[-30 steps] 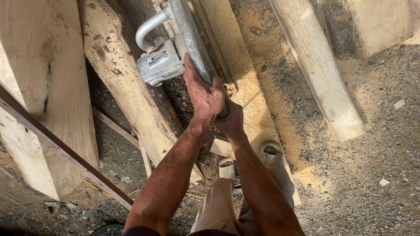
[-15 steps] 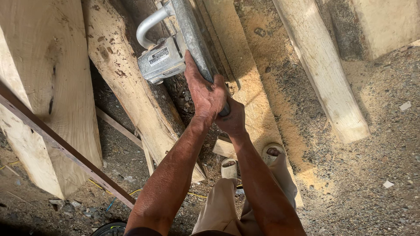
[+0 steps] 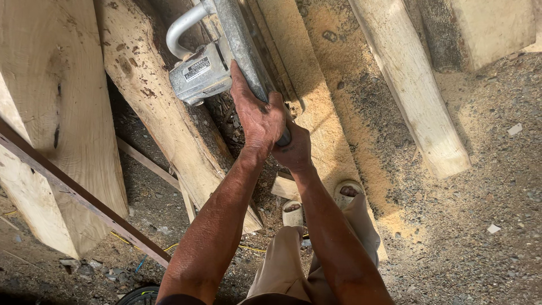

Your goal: The person uses a large circular saw to cut through thick wooden beams. They guide the saw with both hands along the length of the wood, repositioning themselves and the saw as the cut progresses through multiple large timber pieces.

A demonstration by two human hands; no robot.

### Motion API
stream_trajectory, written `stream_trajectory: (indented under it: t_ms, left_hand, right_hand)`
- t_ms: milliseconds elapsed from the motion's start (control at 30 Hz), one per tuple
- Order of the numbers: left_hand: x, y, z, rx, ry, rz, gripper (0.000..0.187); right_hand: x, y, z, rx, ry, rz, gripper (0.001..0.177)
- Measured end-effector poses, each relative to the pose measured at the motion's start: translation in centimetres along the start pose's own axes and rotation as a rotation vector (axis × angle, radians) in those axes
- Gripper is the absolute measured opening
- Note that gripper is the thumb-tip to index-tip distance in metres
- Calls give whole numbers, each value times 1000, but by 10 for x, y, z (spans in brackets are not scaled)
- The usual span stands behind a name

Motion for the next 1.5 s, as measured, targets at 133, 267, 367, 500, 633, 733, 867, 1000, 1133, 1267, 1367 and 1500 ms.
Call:
stream_trajectory:
  t_ms: [133,267,367,500,633,733,867,1000,1133,1267,1367,1500]
  left_hand:
    - [-2,-5,-1,-46,-35,87,102]
    - [-2,1,1,-36,-17,15,102]
    - [-2,0,1,-40,-17,17,103]
    - [-7,0,2,-45,-17,23,103]
    - [-8,1,3,-19,-9,22,102]
    - [-10,2,5,-53,-5,26,101]
    - [-14,1,6,-73,0,59,99]
    - [-15,-1,6,-83,1,74,99]
    - [-17,0,3,-54,8,-21,102]
    - [-18,-17,-3,-14,9,-79,103]
    - [-23,-35,-1,-32,-16,-135,106]
    - [-24,-48,2,-17,-68,-51,104]
  right_hand:
    - [0,10,-2,13,7,-23,42]
    - [1,14,-4,7,1,-21,39]
    - [2,12,-4,4,4,-20,39]
    - [-5,9,-4,33,2,-16,43]
    - [-9,9,-5,34,-4,-31,42]
    - [-11,5,-5,15,1,-17,45]
    - [-13,2,-6,0,-8,-24,46]
    - [-15,5,-6,40,-23,-47,42]
    - [-19,6,-9,46,-39,-69,39]
    - [-18,-9,-4,-65,2,45,57]
    - [-17,16,-15,82,-21,-56,43]
    - [-16,28,-21,131,-43,-76,39]
Point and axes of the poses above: each hand's wrist, its own x-axis away from the middle knuckle, its own z-axis out of the back of the hand, y = z × x, the point moved 10 cm from there along -x, towards the middle knuckle, and after that the axes turned 3 degrees about z, right-handed, at the moved point
